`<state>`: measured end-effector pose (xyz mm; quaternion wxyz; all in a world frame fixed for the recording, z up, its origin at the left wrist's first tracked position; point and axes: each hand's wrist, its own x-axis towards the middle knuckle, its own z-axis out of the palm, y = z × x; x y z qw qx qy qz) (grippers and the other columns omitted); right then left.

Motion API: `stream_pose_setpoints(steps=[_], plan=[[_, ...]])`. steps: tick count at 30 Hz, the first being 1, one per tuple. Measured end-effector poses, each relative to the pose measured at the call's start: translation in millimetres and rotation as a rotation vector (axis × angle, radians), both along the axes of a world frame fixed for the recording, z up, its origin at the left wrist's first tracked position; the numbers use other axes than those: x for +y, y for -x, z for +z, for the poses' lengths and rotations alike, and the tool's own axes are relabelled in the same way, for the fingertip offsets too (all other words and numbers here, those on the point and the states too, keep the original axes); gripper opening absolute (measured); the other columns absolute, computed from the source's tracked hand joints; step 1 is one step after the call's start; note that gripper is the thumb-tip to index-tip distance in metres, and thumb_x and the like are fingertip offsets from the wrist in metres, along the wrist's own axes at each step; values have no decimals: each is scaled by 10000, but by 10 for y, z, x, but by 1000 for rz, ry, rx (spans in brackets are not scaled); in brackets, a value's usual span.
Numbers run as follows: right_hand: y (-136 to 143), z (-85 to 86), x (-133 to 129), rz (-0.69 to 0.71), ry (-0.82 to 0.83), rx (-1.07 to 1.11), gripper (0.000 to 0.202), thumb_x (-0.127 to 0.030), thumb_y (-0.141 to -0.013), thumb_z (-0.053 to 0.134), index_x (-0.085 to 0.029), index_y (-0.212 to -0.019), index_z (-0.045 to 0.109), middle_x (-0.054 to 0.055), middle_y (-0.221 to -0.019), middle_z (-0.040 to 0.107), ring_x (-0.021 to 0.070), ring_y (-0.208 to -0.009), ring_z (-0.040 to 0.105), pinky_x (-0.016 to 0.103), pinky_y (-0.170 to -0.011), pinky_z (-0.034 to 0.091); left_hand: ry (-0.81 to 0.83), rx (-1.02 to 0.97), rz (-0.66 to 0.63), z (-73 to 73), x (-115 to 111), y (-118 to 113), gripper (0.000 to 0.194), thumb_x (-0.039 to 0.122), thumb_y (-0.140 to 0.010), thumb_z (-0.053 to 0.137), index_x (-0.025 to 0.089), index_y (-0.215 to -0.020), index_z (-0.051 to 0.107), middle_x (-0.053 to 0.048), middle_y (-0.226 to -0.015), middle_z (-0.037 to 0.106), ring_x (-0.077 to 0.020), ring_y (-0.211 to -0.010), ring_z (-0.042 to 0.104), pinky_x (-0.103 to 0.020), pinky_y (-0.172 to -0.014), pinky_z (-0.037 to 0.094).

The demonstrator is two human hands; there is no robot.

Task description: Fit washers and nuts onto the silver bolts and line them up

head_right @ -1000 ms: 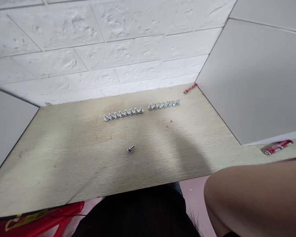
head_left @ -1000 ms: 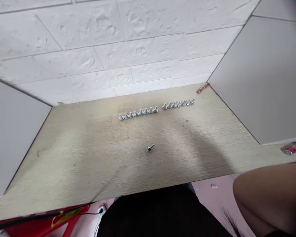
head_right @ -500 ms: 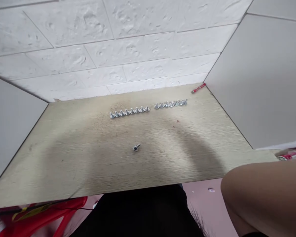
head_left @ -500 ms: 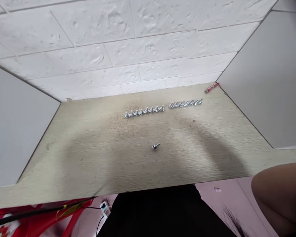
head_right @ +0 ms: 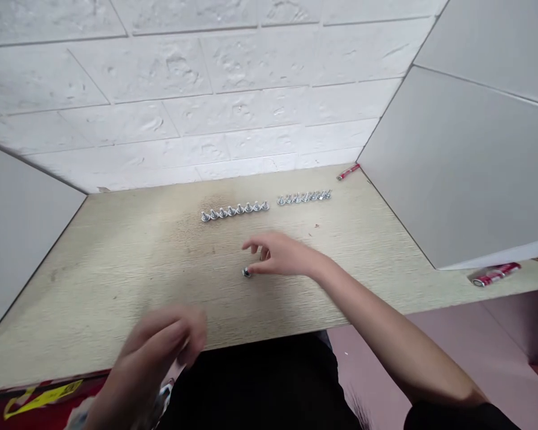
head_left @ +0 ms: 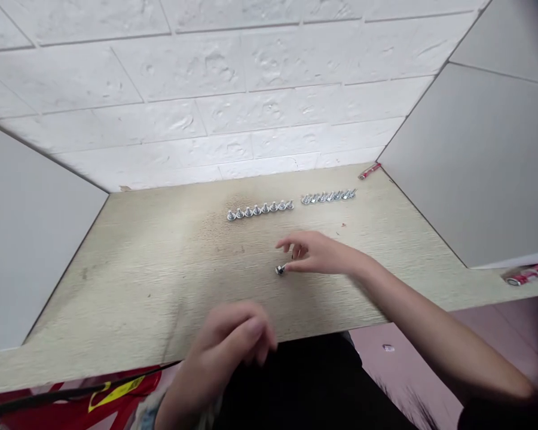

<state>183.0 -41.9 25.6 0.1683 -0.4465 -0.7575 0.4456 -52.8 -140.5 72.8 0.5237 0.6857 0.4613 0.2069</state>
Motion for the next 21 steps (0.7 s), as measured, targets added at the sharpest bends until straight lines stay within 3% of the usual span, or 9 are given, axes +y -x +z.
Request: stream_pose_setpoints(steps=[5,9,12,15,19,21], plan=[[52,-175,16,106,-8,-104,281,-328,-726,629,-187,-969,647,37,-841,634,131,-710,543,259,-624,413,-197,22,96,-24,797,-413,284,334,-843,416,180,-691,600,14,-584,533,-106,-542,464,-233,-529,366],[44,-167,71,97,24,-65,142,-285,-748,587,-198,-806,683,19,-819,656,139,-745,564,268,-666,420,-241,37,122,-69,1169,-596,232,282,-825,417,169,-754,607,15,-613,549,-95,-519,443,-226,-511,354],[31,-118,189,19,66,21,135,-272,-731,595,-196,-796,685,17,-792,666,139,-735,571,274,-675,431,-301,37,150,-143,1322,-647,244,284,-834,412,163,-761,611,3,-645,566,-104,-572,485,-231,-553,384],[53,-53,345,-169,55,203,155,-288,-725,597,-178,-801,675,19,-776,654,124,-699,559,279,-676,439,-375,-4,211,-276,1410,-632,294,351,-863,389,170,-885,620,-11,-715,595,-118,-644,528,-236,-589,413],[139,-39,469,-368,39,433,223,-361,-698,631,-154,-778,656,2,-692,611,89,-591,507,263,-618,428,-284,-175,182,-478,1456,-574,375,419,-848,449,186,-1110,583,-37,-892,642,-111,-674,573,-228,-580,441],[177,-85,479,-415,62,526,262,-401,-676,652,-151,-753,642,-6,-667,599,78,-554,486,253,-583,416,-243,-214,161,-548,1467,-555,425,418,-791,553,185,-1145,580,-42,-879,664,-118,-682,584,-233,-592,454]])
